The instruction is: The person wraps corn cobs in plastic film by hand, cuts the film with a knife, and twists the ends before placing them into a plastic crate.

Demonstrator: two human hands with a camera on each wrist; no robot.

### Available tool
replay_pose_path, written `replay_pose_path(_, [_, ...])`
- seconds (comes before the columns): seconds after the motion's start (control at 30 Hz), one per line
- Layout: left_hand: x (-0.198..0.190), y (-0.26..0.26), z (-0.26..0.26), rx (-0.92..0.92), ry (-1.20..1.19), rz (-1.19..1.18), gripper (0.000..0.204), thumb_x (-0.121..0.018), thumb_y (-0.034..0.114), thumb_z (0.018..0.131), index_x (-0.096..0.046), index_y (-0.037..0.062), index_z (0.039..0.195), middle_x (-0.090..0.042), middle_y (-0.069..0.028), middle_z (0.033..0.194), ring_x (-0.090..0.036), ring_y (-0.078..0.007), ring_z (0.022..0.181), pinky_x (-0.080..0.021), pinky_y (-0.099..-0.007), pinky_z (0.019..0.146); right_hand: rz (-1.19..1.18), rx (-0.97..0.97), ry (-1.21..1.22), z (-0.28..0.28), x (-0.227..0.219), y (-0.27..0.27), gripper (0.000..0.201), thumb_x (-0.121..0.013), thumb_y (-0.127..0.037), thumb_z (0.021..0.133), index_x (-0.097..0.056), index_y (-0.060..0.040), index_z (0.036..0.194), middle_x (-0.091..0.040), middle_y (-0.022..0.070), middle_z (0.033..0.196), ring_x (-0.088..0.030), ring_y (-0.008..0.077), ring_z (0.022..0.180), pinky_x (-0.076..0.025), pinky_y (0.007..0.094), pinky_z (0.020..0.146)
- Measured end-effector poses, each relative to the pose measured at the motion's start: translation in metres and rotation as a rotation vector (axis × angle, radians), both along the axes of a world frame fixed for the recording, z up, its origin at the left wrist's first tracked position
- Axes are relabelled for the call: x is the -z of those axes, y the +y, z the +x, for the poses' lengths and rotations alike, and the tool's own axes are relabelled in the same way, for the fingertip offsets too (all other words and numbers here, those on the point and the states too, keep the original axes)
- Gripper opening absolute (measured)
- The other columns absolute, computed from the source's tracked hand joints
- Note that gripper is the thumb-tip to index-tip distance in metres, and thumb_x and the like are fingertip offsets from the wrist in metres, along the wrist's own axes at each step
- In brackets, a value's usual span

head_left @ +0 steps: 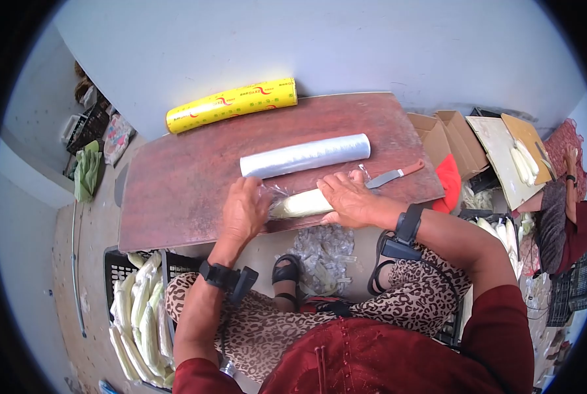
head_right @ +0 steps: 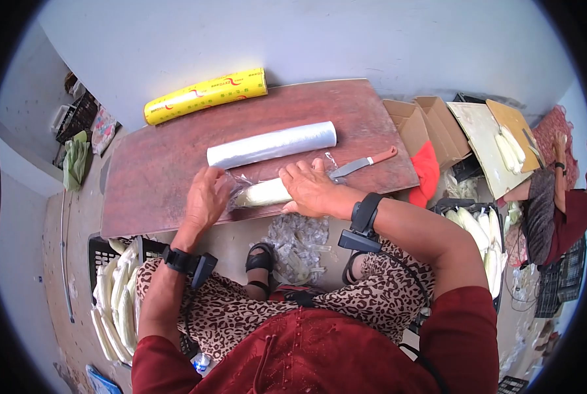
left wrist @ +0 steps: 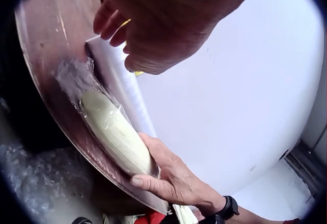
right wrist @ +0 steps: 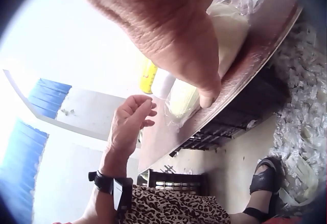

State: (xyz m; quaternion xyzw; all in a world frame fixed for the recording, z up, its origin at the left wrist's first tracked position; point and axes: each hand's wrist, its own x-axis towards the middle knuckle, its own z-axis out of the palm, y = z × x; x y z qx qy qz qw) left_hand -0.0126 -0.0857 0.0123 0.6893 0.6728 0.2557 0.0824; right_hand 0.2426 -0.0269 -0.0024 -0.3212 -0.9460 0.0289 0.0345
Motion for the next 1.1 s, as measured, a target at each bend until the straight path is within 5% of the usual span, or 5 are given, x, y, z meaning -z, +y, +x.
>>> replay_pose_path(0.13, [0.012,-0.005,0.038,0.356,0.004,0.105,0.058,-0.073,0.028,0.079,-0.05,0.0004,0.124,-0.053,-0.0208,0.117,-0.049,-0.0388,0.111,-0.041,-0.0467,0.093,-0.054,-0.026,0.027,-0.013,-0.019,0.022,0.044,-0.068,-0.03,0.084,-0.053,-0.0039,0.116,-0.051,0.0102,0.112,-0.048,0.0262,0.108,-0.032,0.047,0.085])
replay_pose_path(0.33, [0.028,0.0,0.049,0.369,0.12,-0.093,0.071,-0.075,0.029,0.076,-0.042,0.0017,0.132,-0.052,-0.0179,0.118,-0.05,-0.036,0.11,-0.041,-0.045,0.092,0.174,-0.026,0.241,-0.04,-0.03,0.071,0.052,-0.069,-0.026,0.082,-0.05,-0.0061,0.126,-0.051,0.0121,0.118,-0.046,0.0273,0.116,-0.032,0.0459,0.089])
replay_pose_path(0.57, [0.035,0.005,0.046,0.361,0.103,-0.079,0.064,-0.075,0.022,0.075,-0.046,0.0031,0.128,-0.054,-0.0156,0.112,-0.051,-0.0344,0.106,-0.042,-0.0435,0.09,-0.294,0.054,-0.082,-0.047,-0.016,0.111,0.076,-0.075,-0.035,0.077,-0.041,-0.0074,0.139,-0.052,0.0141,0.126,-0.045,0.0319,0.122,-0.031,0.0492,0.096])
replay_pose_path(0.67, [0.034,0.007,0.044,0.368,0.077,-0.097,0.06,-0.075,0.019,0.075,-0.047,0.0037,0.126,-0.054,-0.0154,0.109,-0.051,-0.0346,0.104,-0.042,-0.0433,0.09,-0.223,-0.005,-0.124,-0.041,-0.021,0.104,0.078,-0.074,-0.035,0.078,-0.039,-0.0066,0.141,-0.053,0.0164,0.123,-0.047,0.0326,0.12,-0.031,0.0491,0.095])
replay_pose_path(1.1, [0.028,0.003,0.042,0.379,0.003,-0.163,0.056,-0.074,0.014,0.076,-0.048,0.0032,0.125,-0.055,-0.0158,0.108,-0.05,-0.035,0.103,-0.042,-0.0434,0.091,-0.246,0.195,-0.052,-0.028,-0.021,0.136,0.057,-0.06,-0.039,0.089,-0.046,-0.0077,0.134,-0.055,0.0151,0.126,-0.049,0.029,0.122,-0.031,0.0488,0.097])
